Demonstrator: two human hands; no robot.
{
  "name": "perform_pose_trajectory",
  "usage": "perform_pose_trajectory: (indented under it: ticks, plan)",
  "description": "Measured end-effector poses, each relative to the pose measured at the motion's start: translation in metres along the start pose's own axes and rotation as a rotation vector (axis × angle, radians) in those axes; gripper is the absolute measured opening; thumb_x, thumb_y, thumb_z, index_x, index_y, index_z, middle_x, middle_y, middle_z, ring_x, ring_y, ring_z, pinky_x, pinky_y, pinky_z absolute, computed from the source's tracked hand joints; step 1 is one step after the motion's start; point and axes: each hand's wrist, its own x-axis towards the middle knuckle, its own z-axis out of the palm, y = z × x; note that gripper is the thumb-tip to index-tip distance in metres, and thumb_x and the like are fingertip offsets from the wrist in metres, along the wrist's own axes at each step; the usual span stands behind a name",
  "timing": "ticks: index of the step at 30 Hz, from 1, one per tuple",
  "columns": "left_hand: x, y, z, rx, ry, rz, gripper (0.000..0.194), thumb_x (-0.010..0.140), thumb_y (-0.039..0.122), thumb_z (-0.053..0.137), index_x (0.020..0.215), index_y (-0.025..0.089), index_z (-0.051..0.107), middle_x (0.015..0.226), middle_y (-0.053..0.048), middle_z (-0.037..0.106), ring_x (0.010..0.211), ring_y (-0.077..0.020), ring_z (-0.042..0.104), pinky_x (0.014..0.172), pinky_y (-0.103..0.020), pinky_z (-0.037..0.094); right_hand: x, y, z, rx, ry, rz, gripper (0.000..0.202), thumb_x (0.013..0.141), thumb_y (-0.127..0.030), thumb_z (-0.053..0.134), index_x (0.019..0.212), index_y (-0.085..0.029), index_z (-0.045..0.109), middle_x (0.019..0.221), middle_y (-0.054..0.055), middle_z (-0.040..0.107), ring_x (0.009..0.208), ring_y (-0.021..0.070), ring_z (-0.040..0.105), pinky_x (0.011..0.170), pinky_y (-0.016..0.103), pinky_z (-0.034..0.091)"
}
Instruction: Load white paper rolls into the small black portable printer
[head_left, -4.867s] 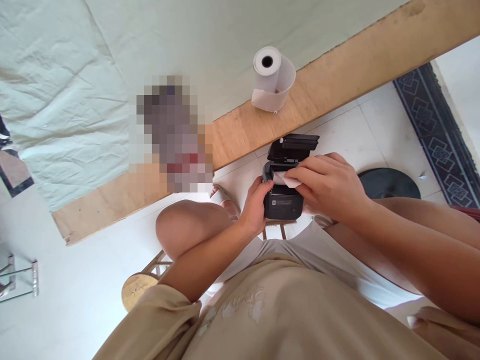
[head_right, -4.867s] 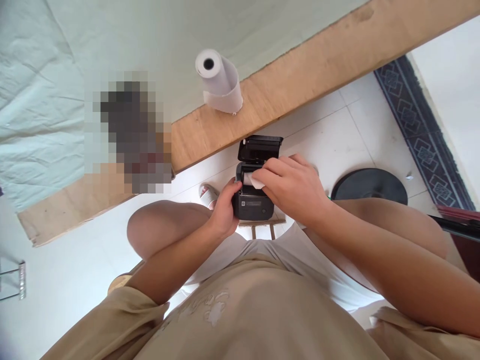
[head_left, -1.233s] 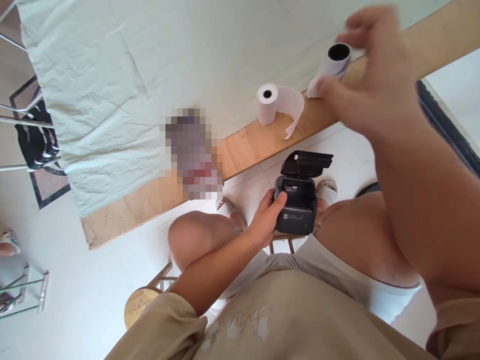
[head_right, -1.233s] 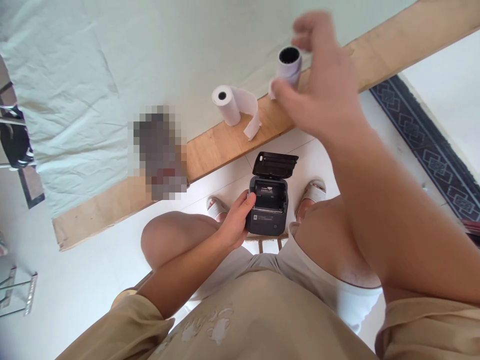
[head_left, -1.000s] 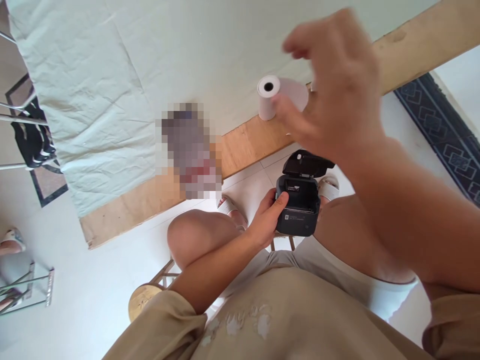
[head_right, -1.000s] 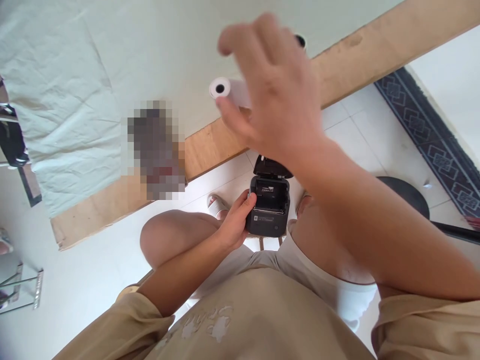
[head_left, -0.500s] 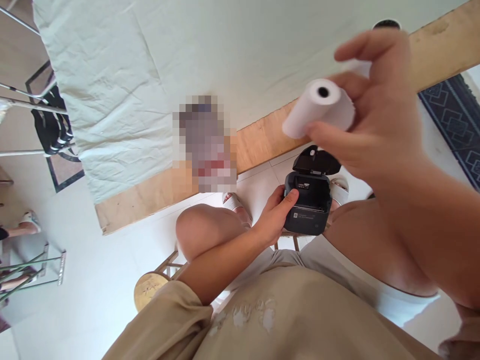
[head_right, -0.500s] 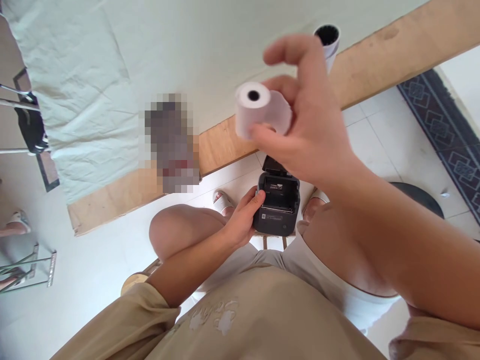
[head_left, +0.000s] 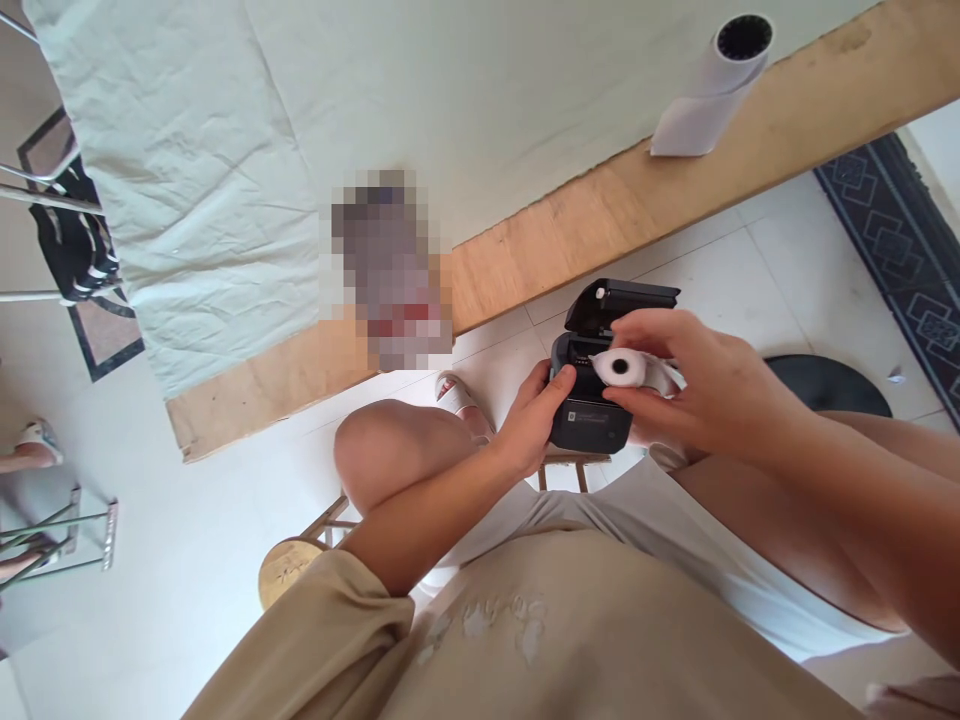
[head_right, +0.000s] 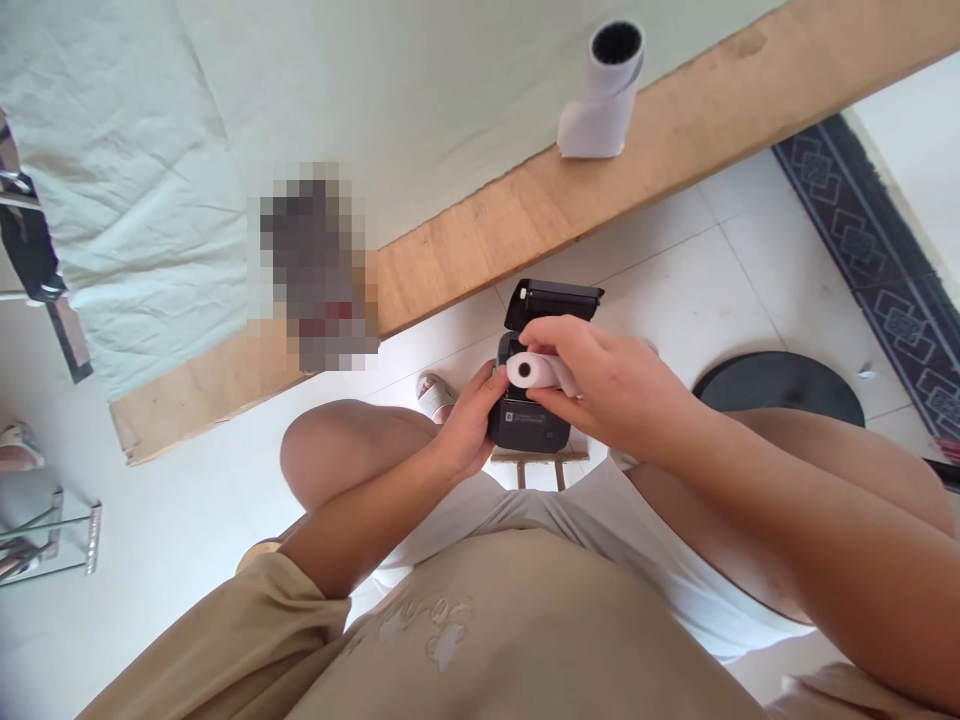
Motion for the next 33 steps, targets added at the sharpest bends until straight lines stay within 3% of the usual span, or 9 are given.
perform_pose_trajectory:
  ticks: [5,9,16,21,23,26,29,31,33]
  plan:
    - [0.002,-0.002,0.005,0.004,-0.032,0.053,0.067,0.073,0.072,0.097,0.108,0.020,0.071,0.096,0.000,0.075,0.095,-0.0205,0.070,0.085,-0.032,0.052,0.001,0.011,0.015,-0.321,-0.029,-0.025,0.007,0.102,-0.028,0.061,0.106,-0.024,0.066,0.100,0.006,0.081,0.076,0.0246,0.072,0.064,0.035,0.047]
    - [0.004,-0.002,0.007,0.003,-0.037,0.058,0.080,0.064,0.078,0.100,0.110,0.019,0.072,0.096,0.000,0.075,0.093,-0.0201,0.069,0.084,-0.032,0.052,0.002,0.017,0.014,-0.494,-0.058,-0.137,0.015,0.103,-0.018,0.057,0.091,-0.023,0.065,0.080,0.002,0.074,0.068,0.0202,0.064,0.071,0.035,0.043]
    - [0.004,0.000,0.010,-0.039,-0.032,0.071,0.075,0.066,0.077,0.099,0.106,0.020,0.071,0.099,-0.002,0.076,0.096,-0.0217,0.071,0.087,-0.034,0.054,0.000,0.007,0.007,-0.408,0.201,-0.355,0.027,0.111,-0.020,0.059,0.086,-0.022,0.070,0.092,0.004,0.079,0.077,0.0169,0.065,0.075,0.033,0.042]
    - [0.004,0.003,0.008,-0.011,-0.078,0.042,0.062,0.064,0.054,0.103,0.103,0.021,0.068,0.090,0.002,0.071,0.088,-0.0174,0.066,0.083,-0.032,0.052,-0.009,-0.006,0.006,-0.196,0.021,-0.421,0.030,0.114,-0.030,0.059,0.087,-0.023,0.071,0.081,0.001,0.075,0.075,0.0172,0.066,0.078,0.034,0.045]
    - [0.005,0.003,0.005,0.043,-0.086,0.049,0.060,0.060,0.039,0.104,0.105,0.021,0.068,0.092,0.002,0.072,0.092,-0.0187,0.066,0.087,-0.033,0.053,-0.009,-0.007,-0.002,-0.098,0.002,-0.380,0.030,0.114,-0.037,0.058,0.090,-0.024,0.070,0.079,0.001,0.075,0.073,0.0184,0.067,0.074,0.035,0.047]
    - [0.007,0.002,0.000,0.091,-0.082,0.046,0.065,0.059,0.034,0.103,0.113,0.022,0.070,0.108,-0.003,0.076,0.108,-0.0253,0.069,0.098,-0.040,0.054,-0.006,-0.005,-0.019,-0.080,0.150,-0.122,0.020,0.108,-0.030,0.060,0.089,-0.026,0.064,0.075,0.002,0.073,0.067,0.0189,0.067,0.066,0.035,0.047]
    - [0.009,0.001,-0.003,0.138,-0.111,0.012,0.071,0.058,0.034,0.101,0.121,0.024,0.069,0.118,-0.005,0.075,0.120,-0.0301,0.068,0.106,-0.045,0.053,0.000,-0.002,-0.031,-0.143,0.282,0.169,0.006,0.103,-0.033,0.062,0.102,-0.027,0.064,0.098,0.007,0.081,0.069,0.0220,0.072,0.072,0.041,0.052]
    - [0.009,0.001,-0.004,0.165,-0.116,-0.002,0.073,0.057,0.033,0.100,0.122,0.025,0.067,0.118,-0.005,0.074,0.122,-0.0315,0.067,0.107,-0.046,0.053,0.001,0.001,-0.034,-0.083,0.228,0.287,0.023,0.105,-0.039,0.057,0.124,-0.029,0.063,0.125,0.010,0.082,0.072,0.0243,0.075,0.079,0.046,0.056]
    - [0.008,0.002,-0.003,0.193,-0.106,0.000,0.071,0.056,0.032,0.097,0.119,0.025,0.065,0.115,-0.004,0.073,0.122,-0.0317,0.067,0.106,-0.046,0.053,0.001,0.002,-0.034,-0.007,0.209,0.332,0.034,0.108,-0.045,0.049,0.138,-0.032,0.059,0.126,0.009,0.081,0.067,0.0251,0.073,0.079,0.048,0.056]
